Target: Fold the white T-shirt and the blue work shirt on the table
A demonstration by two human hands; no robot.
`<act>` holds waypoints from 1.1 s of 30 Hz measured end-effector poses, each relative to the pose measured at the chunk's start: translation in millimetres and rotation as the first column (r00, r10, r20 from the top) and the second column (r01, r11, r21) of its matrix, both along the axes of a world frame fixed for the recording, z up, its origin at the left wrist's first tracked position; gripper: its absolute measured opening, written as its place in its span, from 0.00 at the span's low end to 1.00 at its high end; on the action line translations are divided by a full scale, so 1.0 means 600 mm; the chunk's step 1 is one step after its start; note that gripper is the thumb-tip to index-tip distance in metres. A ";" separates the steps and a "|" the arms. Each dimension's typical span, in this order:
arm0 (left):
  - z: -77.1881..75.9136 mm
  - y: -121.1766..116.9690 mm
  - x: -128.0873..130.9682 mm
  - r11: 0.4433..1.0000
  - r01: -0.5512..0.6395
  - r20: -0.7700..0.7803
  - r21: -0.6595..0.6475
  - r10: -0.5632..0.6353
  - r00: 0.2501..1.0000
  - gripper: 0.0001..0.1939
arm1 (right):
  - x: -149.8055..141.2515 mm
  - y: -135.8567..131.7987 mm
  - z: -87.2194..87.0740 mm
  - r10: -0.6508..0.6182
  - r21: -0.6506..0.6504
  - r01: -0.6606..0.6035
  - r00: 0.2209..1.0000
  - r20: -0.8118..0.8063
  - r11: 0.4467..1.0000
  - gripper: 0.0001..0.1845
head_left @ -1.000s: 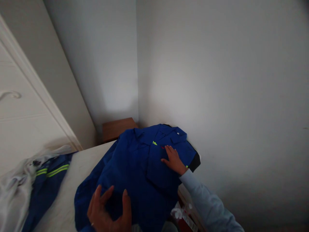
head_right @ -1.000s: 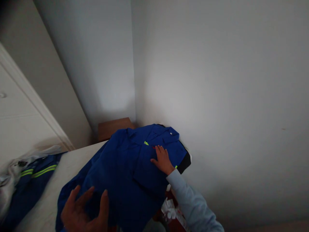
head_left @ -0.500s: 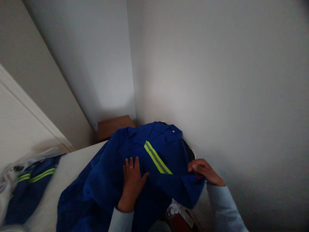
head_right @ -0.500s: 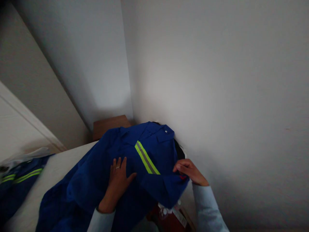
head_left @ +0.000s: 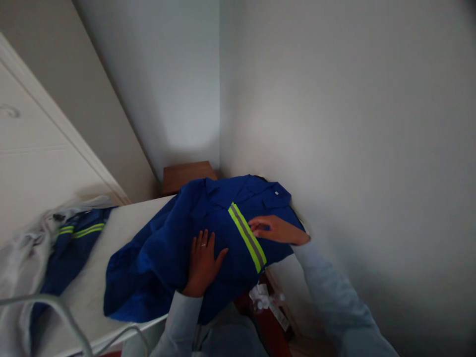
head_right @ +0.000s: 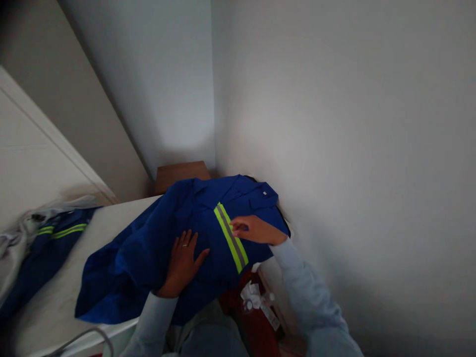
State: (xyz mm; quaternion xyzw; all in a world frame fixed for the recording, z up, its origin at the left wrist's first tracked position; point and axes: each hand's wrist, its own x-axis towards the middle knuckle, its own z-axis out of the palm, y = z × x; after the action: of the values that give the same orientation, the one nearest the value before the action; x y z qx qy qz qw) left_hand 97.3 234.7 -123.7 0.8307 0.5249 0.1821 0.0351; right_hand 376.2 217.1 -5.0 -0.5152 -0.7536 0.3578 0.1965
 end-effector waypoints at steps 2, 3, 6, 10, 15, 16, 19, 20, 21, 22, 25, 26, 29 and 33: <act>0.002 -0.002 -0.001 1.000 -0.005 0.015 0.007 0.004 1.000 0.35 | -0.037 0.089 -0.012 0.033 0.017 -0.034 0.998 0.053 0.999 0.26; 0.003 -0.003 -0.001 1.000 -0.007 0.024 0.005 0.007 1.000 0.34 | -0.055 0.129 -0.019 0.026 0.034 -0.029 0.995 0.093 0.999 0.25; 0.005 -0.005 -0.003 1.000 -0.013 0.058 -0.023 0.015 0.998 0.32 | -0.103 0.222 -0.032 0.042 0.035 -0.052 0.972 0.232 0.998 0.27; 0.008 -0.007 -0.004 0.999 -0.010 0.091 -0.053 0.015 0.996 0.30 | -0.124 0.291 -0.014 -0.064 0.148 0.015 0.939 0.337 0.989 0.37; 0.010 -0.010 -0.004 0.998 -0.005 0.097 -0.067 0.011 0.995 0.29 | -0.075 0.342 0.026 -0.508 0.502 0.332 0.820 0.265 0.798 0.44; 0.010 -0.010 -0.004 0.998 -0.003 0.097 -0.066 0.009 0.995 0.29 | -0.063 0.344 0.025 -0.547 0.553 0.347 0.799 0.249 0.758 0.43; 0.008 -0.009 -0.003 0.998 -0.005 0.097 -0.065 0.011 0.995 0.28 | -0.038 0.322 -0.004 -0.379 0.536 0.168 0.871 0.313 0.827 0.40; 0.007 -0.009 -0.003 0.998 -0.007 0.096 -0.064 0.013 0.995 0.28 | -0.033 0.309 -0.019 -0.258 0.475 0.067 0.901 0.349 0.877 0.39; 0.006 -0.008 -0.003 0.998 -0.011 0.096 -0.060 0.017 0.995 0.28 | -0.031 0.294 -0.035 -0.136 0.404 -0.030 0.916 0.377 0.914 0.37; 0.006 -0.008 -0.002 0.998 -0.014 0.096 -0.054 0.019 0.995 0.28 | -0.030 0.281 -0.050 -0.030 0.333 -0.114 0.917 0.397 0.936 0.34; 0.004 -0.008 -0.002 0.999 -0.015 0.098 -0.031 0.018 0.995 0.28 | -0.035 0.258 -0.079 0.130 0.209 -0.239 0.893 0.431 0.948 0.21; 0.004 -0.008 -0.002 0.999 -0.014 0.101 -0.029 0.017 0.995 0.28 | -0.040 0.258 -0.082 0.146 0.194 -0.252 0.887 0.438 0.948 0.17; 0.002 -0.009 -0.002 0.999 -0.010 0.115 -0.046 0.015 0.993 0.28 | -0.065 0.282 -0.079 0.155 0.187 -0.265 0.876 0.456 0.946 0.21; -0.001 -0.009 -0.003 0.998 -0.012 0.131 -0.069 0.021 0.991 0.28 | -0.106 0.339 -0.054 0.103 0.103 -0.193 0.823 0.559 0.976 0.28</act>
State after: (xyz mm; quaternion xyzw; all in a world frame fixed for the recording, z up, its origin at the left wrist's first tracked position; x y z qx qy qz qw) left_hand 95.6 229.2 -124.1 0.8108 0.5342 0.2188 0.0965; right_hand 312.7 420.6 -37.6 -0.5190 -0.8415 0.1492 -0.0172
